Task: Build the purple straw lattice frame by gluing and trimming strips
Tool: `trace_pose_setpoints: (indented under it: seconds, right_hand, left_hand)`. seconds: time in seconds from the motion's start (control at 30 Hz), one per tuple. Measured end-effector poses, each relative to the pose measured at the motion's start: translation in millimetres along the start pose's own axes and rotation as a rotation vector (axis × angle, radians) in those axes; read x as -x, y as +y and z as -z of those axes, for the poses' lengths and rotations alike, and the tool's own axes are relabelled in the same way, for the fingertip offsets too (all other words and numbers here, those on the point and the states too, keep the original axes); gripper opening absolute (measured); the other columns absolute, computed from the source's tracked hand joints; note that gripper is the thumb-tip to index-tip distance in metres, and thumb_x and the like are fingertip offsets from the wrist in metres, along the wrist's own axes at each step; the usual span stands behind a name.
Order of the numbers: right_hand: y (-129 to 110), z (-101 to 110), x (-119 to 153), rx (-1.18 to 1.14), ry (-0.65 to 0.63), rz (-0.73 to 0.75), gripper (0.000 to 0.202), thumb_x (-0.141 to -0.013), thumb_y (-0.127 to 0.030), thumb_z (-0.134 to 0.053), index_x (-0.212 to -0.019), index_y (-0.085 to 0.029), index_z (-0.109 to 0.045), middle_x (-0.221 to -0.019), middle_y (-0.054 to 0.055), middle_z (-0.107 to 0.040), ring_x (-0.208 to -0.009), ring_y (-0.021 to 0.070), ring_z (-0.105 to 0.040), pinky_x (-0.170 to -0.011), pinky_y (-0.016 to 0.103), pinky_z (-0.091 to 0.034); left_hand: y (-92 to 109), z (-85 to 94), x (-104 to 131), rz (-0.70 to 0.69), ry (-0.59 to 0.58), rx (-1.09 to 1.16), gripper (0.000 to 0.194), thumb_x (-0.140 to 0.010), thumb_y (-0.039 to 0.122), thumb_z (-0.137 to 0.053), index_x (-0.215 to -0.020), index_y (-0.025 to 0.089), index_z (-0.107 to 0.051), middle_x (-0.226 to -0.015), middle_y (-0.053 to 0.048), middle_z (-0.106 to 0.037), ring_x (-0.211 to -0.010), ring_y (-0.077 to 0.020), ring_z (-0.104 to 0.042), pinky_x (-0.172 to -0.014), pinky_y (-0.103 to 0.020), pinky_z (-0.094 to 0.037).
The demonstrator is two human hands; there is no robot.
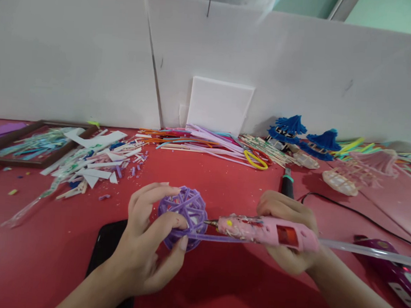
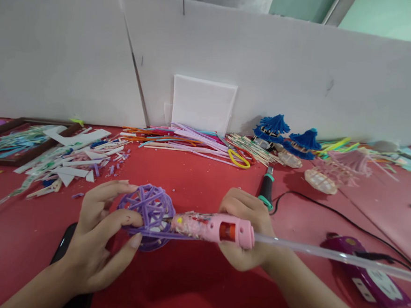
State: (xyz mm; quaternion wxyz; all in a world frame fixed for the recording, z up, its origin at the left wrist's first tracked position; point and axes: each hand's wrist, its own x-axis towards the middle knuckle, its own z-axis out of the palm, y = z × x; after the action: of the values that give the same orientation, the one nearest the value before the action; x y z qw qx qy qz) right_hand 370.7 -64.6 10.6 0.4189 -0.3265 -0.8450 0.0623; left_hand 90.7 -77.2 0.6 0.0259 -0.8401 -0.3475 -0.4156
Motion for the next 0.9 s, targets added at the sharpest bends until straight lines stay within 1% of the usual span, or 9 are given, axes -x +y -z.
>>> trace_pose_setpoints:
  seconds: [0.2,0.47,0.6,0.9]
  right_hand:
    - [-0.9,-0.2,-2.9,0.018,-0.008,0.001,0.007,-0.071,-0.018,-0.05,-0.068,-0.022,-0.045,-0.058,0.0,-0.048,-0.049,0.0129,-0.042,-0.045,0.027,-0.031]
    - [-0.6,0.2,-2.9,0.082,-0.017,-0.015,0.013,-0.07,-0.015,-0.049,-0.064,-0.023,-0.041,-0.055,-0.002,-0.045,-0.046,0.012,-0.039,-0.044,0.026,-0.028]
    - [1.9,-1.3,-0.3,0.105,-0.003,-0.027,0.013,-0.07,-0.013,-0.048,-0.065,-0.023,-0.041,-0.057,-0.002,-0.045,-0.047,0.012,-0.04,-0.045,0.026,-0.027]
    - [1.9,-4.3,-2.5,0.133,0.04,-0.048,0.015,-0.07,-0.013,-0.048,-0.064,-0.023,-0.038,-0.056,-0.004,-0.041,-0.045,0.0107,-0.037,-0.044,0.025,-0.025]
  left_hand:
    - [0.9,0.4,-0.8,0.012,-0.005,0.014,0.02,-0.077,0.008,-0.058,-0.093,0.021,-0.057,-0.128,-0.013,-0.045,-0.123,-0.0349,-0.045,-0.101,-0.059,-0.041]
    - [0.8,0.1,-1.3,0.001,-0.001,0.008,0.019,-0.077,0.008,-0.058,-0.092,0.02,-0.057,-0.127,-0.013,-0.045,-0.121,-0.0339,-0.045,-0.101,-0.057,-0.04]
    - [0.4,0.3,-0.8,0.008,-0.01,0.006,0.019,-0.076,0.007,-0.058,-0.091,0.02,-0.057,-0.128,-0.013,-0.044,-0.122,-0.0342,-0.044,-0.1,-0.057,-0.04]
    - [0.0,0.8,-0.8,0.005,-0.016,0.001,0.02,-0.077,0.008,-0.058,-0.092,0.02,-0.056,-0.127,-0.012,-0.044,-0.122,-0.0336,-0.044,-0.102,-0.057,-0.039]
